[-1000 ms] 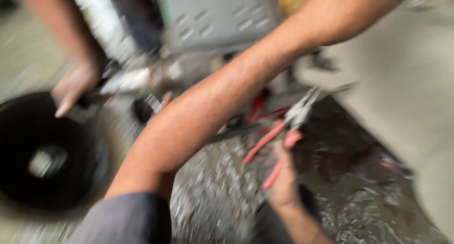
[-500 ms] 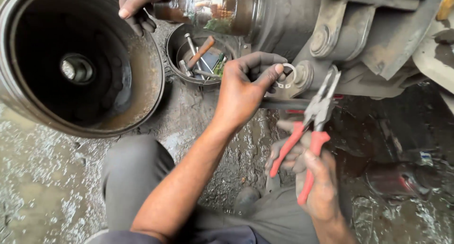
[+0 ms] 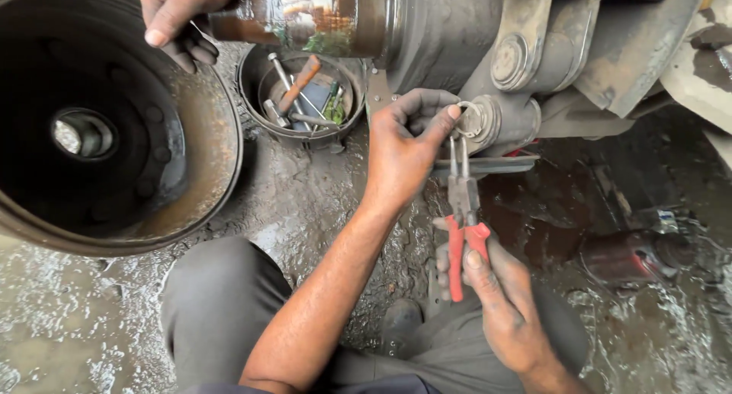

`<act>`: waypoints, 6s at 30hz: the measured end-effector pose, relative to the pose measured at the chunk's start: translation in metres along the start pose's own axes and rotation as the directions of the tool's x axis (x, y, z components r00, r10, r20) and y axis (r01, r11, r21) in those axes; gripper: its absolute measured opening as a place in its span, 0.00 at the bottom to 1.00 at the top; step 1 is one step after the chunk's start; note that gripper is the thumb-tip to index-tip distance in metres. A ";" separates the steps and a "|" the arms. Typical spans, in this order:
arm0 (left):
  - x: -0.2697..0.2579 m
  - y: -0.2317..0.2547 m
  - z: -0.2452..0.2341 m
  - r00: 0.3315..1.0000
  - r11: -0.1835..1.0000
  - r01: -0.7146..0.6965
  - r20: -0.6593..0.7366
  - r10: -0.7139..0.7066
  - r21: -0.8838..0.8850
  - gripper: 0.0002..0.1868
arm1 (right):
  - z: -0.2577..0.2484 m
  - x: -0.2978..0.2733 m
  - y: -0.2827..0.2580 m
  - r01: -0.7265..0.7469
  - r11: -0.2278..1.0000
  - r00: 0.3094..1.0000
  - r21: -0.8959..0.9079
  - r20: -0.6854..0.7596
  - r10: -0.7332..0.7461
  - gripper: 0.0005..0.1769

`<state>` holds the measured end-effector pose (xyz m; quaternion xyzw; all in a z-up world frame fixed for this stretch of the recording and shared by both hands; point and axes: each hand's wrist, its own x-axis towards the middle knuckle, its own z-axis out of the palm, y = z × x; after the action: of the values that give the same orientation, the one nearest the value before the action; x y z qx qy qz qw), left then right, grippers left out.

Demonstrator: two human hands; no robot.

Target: Replacing or repairing brake components on a heavy vehicle axle.

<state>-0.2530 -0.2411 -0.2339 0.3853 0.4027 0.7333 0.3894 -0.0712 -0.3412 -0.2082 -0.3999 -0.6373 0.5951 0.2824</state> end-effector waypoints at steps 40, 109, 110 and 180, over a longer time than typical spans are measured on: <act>0.009 -0.012 -0.002 0.992 0.995 -0.020 0.123 0.031 -0.095 0.08 | 0.021 -0.004 0.019 -0.009 0.820 0.999 0.572 -0.026 0.029 0.27; 0.041 -0.020 -0.027 0.862 0.946 0.172 0.507 -0.009 -0.276 0.09 | 0.126 0.074 0.010 0.216 0.520 0.929 0.826 -0.338 0.152 0.14; 0.041 -0.020 -0.027 0.861 0.943 0.182 0.508 -0.016 -0.279 0.09 | 0.126 0.074 0.011 0.213 0.511 0.922 0.833 -0.344 0.175 0.14; 0.037 -0.036 -0.016 0.924 0.975 -0.106 0.342 0.170 -0.197 0.05 | 0.140 0.121 -0.022 0.233 0.202 0.952 0.951 -0.266 0.154 0.14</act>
<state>-0.2727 -0.1994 -0.2625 0.5036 0.2315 0.7094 0.4353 -0.2554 -0.3127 -0.2190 -0.2003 -0.0761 0.7857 0.5803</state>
